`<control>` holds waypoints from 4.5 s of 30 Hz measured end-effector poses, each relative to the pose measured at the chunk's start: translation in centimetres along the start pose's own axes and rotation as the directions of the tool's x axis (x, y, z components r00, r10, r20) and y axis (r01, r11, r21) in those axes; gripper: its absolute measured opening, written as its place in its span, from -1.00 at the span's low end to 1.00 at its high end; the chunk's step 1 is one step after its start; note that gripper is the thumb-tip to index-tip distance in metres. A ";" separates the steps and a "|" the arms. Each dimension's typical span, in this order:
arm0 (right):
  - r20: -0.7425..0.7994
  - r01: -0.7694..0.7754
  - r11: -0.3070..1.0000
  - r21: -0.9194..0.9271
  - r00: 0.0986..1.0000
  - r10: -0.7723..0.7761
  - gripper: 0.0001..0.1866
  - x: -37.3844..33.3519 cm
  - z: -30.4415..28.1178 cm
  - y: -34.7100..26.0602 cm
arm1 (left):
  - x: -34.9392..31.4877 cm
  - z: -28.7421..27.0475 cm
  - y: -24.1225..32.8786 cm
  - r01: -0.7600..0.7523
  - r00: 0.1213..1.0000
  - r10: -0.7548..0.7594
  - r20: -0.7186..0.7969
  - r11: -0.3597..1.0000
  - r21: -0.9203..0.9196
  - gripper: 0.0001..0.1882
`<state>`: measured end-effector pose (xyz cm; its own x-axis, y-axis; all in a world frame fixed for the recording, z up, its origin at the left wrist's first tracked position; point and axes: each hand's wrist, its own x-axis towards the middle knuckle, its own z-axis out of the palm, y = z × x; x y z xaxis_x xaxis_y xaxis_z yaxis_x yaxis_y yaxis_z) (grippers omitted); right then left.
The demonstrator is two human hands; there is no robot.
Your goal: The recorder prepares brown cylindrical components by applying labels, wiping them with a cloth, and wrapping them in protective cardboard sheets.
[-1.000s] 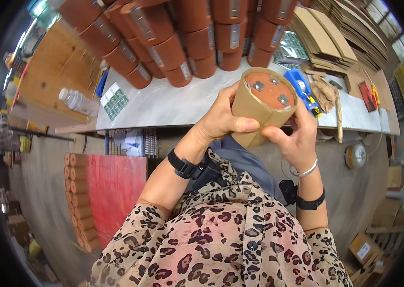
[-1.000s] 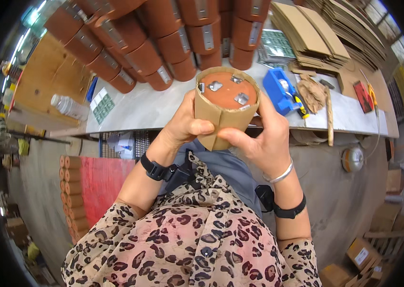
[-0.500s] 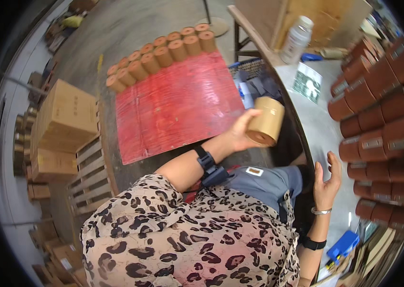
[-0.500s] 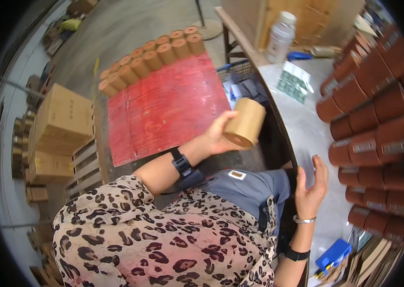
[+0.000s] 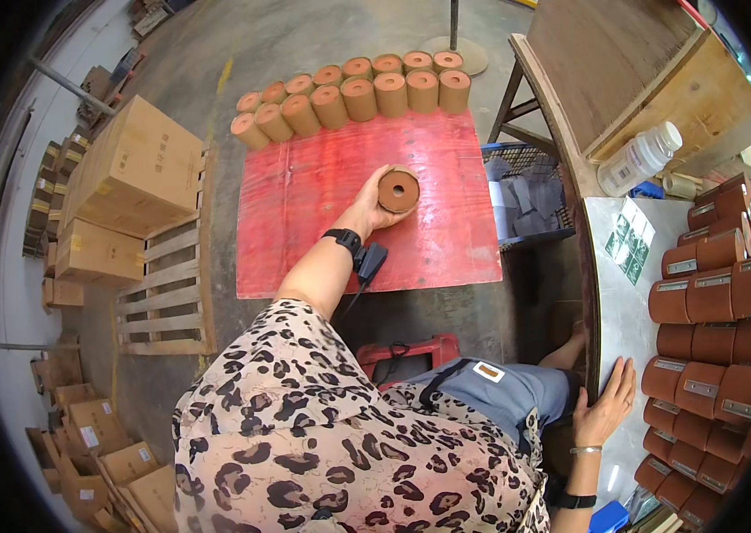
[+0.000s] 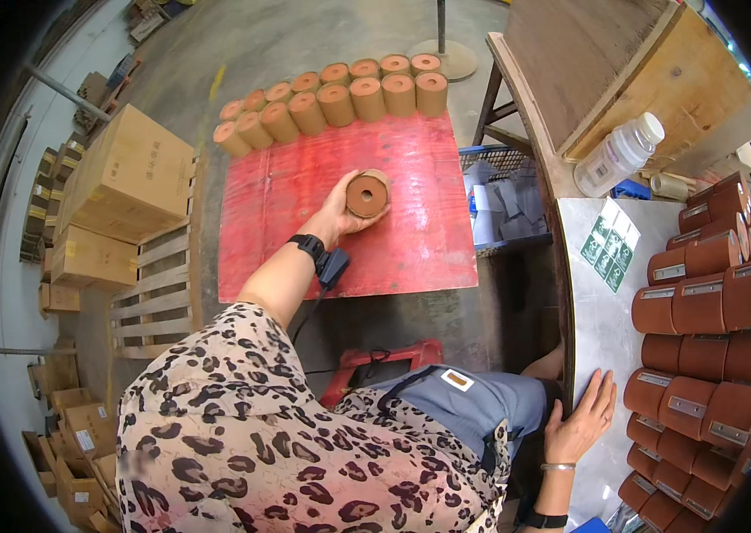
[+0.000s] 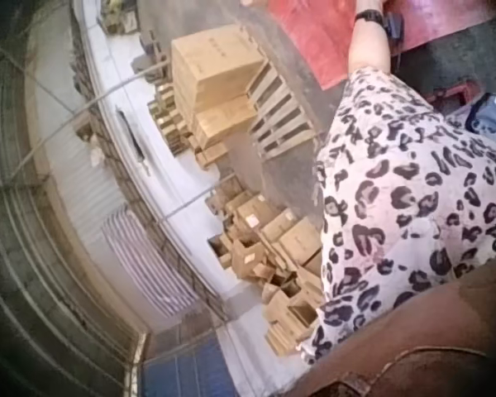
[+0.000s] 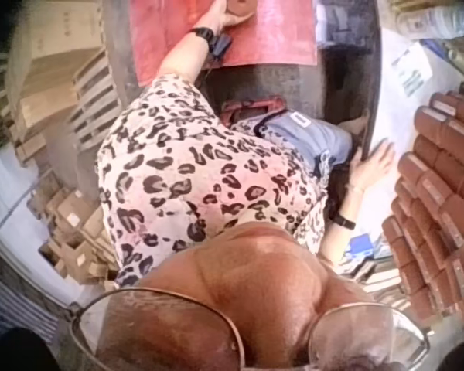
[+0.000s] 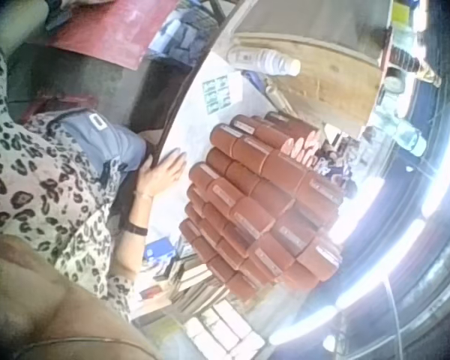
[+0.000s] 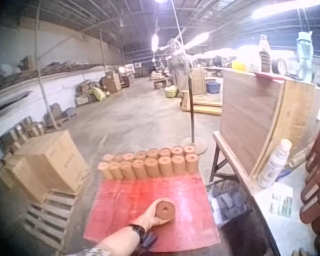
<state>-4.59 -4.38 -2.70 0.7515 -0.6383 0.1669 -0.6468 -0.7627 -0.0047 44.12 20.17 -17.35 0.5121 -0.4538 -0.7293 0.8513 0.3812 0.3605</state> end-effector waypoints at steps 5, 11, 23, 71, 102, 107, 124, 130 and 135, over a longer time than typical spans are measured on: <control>-0.028 0.004 1.000 0.004 1.000 -0.004 -0.07 -0.3 1.1 0.1 | 7.4 2.5 -0.7 0.089 0.994 -0.075 0.081 0.979 -0.182 -0.44; -0.030 -0.028 1.000 -0.011 0.999 0.028 -0.11 0.1 0.4 -0.5 | 12.0 4.7 0.4 0.095 0.991 -0.123 -0.050 0.923 -0.374 -0.22; 0.016 -0.049 0.998 -0.041 0.999 0.050 -0.21 0.0 -0.4 -0.3 | 17.1 11.4 -3.2 -0.304 0.952 0.281 -0.121 0.836 -0.457 -0.47; -0.419 -0.811 0.584 -0.026 0.539 0.731 -0.48 -20.1 -5.9 12.3 | -24.7 52.2 -24.0 -0.986 0.001 0.086 0.996 0.164 -0.014 -0.04; -0.262 -0.866 0.498 -0.041 0.490 0.831 -0.40 -34.3 -4.7 25.5 | -22.9 22.9 -41.6 -0.942 -0.027 -0.517 0.855 0.299 0.152 -0.10; -0.333 -0.849 0.461 0.258 0.370 0.867 -0.75 -34.1 -7.0 25.4 | -23.3 23.0 -42.7 -0.915 0.013 -0.553 0.833 0.330 0.233 -0.06; -0.417 -0.050 0.929 0.367 0.884 0.212 -0.67 -11.9 -11.1 5.5 | -22.1 22.6 -44.8 -0.792 0.093 -0.556 0.826 0.461 0.400 0.00; -0.259 -0.156 0.859 0.487 0.914 0.313 -0.66 -14.9 -13.7 5.1 | -23.8 22.9 -43.4 -0.970 -0.159 -0.503 0.850 0.238 -0.040 0.00; -0.434 -0.263 0.581 0.770 0.451 0.780 -0.73 -15.3 -14.6 6.5 | -23.0 23.4 -43.5 -0.971 0.017 -0.471 0.882 0.201 0.126 -0.06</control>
<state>-22.19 1.91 9.11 -0.2217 -0.8377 0.4991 -0.4730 -0.3552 -0.8063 -2.03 -4.84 -2.70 -0.2915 -0.8978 0.3301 -0.3121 0.4155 0.8544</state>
